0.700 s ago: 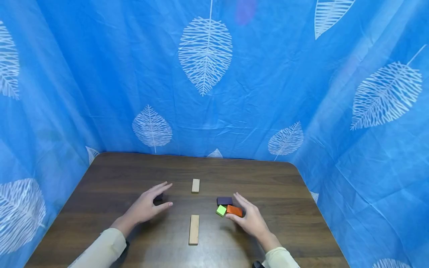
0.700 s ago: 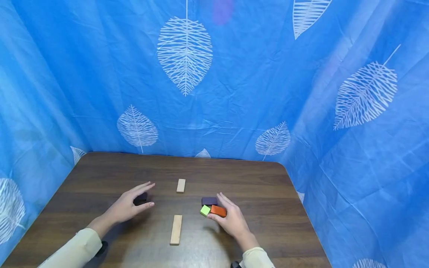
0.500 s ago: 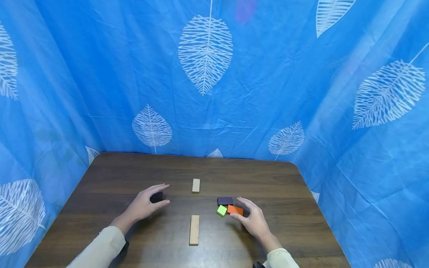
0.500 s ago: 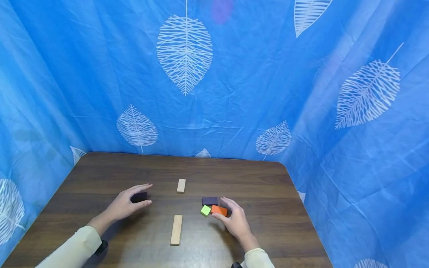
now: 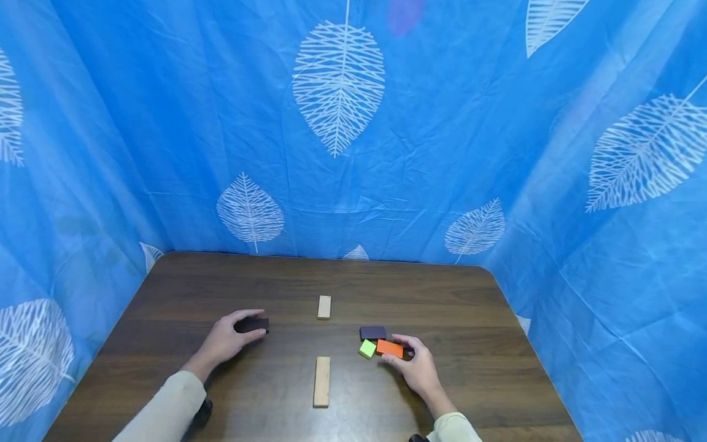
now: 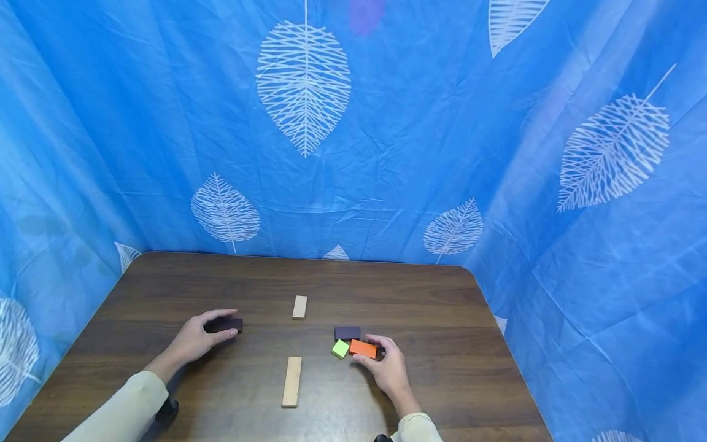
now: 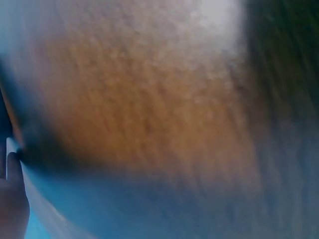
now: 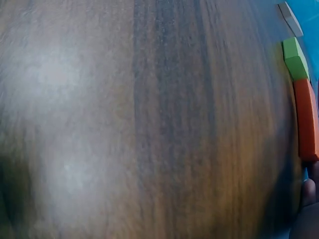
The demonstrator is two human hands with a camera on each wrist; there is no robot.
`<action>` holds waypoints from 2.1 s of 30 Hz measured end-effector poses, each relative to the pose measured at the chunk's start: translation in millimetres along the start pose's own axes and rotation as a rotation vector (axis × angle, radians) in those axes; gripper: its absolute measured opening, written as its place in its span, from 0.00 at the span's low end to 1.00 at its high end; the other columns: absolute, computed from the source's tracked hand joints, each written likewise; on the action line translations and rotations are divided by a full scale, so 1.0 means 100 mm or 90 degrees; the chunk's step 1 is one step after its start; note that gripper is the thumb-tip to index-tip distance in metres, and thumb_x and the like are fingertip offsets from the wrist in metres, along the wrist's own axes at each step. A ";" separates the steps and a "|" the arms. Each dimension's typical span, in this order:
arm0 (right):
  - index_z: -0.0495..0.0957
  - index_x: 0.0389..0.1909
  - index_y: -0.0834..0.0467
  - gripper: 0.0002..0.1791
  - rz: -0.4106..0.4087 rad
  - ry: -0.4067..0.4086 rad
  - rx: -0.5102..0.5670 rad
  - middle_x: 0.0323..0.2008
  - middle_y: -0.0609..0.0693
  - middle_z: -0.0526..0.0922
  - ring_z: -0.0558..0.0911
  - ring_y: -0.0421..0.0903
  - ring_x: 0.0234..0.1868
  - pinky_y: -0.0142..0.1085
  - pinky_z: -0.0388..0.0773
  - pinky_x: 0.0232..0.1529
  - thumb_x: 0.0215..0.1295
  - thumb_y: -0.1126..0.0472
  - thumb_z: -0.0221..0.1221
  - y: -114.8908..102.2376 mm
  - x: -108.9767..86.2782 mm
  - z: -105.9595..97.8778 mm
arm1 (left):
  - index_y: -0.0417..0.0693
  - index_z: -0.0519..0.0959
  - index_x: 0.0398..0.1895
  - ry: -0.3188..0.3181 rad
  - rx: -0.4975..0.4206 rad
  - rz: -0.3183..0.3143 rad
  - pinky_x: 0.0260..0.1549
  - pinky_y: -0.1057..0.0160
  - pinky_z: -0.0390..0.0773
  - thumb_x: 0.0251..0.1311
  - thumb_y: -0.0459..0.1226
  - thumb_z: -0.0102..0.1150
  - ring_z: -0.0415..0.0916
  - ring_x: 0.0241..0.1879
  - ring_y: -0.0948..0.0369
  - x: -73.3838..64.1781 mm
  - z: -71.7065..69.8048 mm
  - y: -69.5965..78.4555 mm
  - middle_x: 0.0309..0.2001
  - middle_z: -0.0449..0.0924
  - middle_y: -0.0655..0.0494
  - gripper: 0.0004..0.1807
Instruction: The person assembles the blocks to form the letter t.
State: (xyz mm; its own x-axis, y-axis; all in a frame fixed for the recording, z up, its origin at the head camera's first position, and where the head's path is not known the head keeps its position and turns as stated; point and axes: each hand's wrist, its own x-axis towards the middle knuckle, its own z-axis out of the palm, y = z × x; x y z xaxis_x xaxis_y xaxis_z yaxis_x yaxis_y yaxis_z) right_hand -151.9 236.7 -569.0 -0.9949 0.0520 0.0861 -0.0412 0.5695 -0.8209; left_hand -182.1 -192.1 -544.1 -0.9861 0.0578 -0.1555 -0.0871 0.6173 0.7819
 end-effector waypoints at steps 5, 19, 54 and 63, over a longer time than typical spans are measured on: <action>0.86 0.48 0.58 0.22 0.039 0.017 0.042 0.47 0.53 0.85 0.80 0.50 0.48 0.36 0.74 0.47 0.51 0.60 0.77 0.04 0.02 0.02 | 0.53 0.77 0.66 0.006 -0.003 -0.004 0.60 0.31 0.59 0.65 0.48 0.67 0.59 0.68 0.35 0.02 0.00 -0.06 0.70 0.65 0.35 0.28; 0.89 0.40 0.58 0.15 -0.005 0.034 0.033 0.42 0.50 0.86 0.82 0.51 0.49 0.37 0.74 0.53 0.50 0.62 0.77 0.09 0.04 0.05 | 0.52 0.83 0.59 0.041 0.066 0.045 0.59 0.34 0.63 0.63 0.43 0.69 0.65 0.65 0.38 0.08 0.07 -0.13 0.63 0.75 0.39 0.21; 0.89 0.42 0.60 0.15 0.011 0.013 0.020 0.44 0.52 0.86 0.82 0.55 0.52 0.52 0.72 0.58 0.52 0.62 0.76 0.04 0.04 0.07 | 0.53 0.87 0.45 -0.003 0.053 0.202 0.52 0.49 0.72 0.54 0.37 0.75 0.74 0.49 0.57 -0.08 0.89 0.49 0.45 0.84 0.63 0.14; 0.89 0.42 0.60 0.15 0.015 0.017 0.022 0.45 0.53 0.86 0.81 0.56 0.53 0.52 0.72 0.58 0.53 0.62 0.76 0.04 0.05 0.07 | 0.54 0.86 0.46 -0.030 0.056 0.194 0.52 0.47 0.71 0.55 0.38 0.75 0.73 0.49 0.55 -0.05 0.92 0.50 0.47 0.84 0.60 0.15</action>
State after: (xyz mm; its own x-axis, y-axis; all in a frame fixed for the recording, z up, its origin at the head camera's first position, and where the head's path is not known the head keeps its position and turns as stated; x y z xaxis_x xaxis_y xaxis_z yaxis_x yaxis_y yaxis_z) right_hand -158.0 233.5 -575.2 -0.9928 0.0875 0.0814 -0.0216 0.5388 -0.8422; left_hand -168.3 -89.4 -560.0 -0.9573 0.2849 0.0488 0.2258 0.6319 0.7414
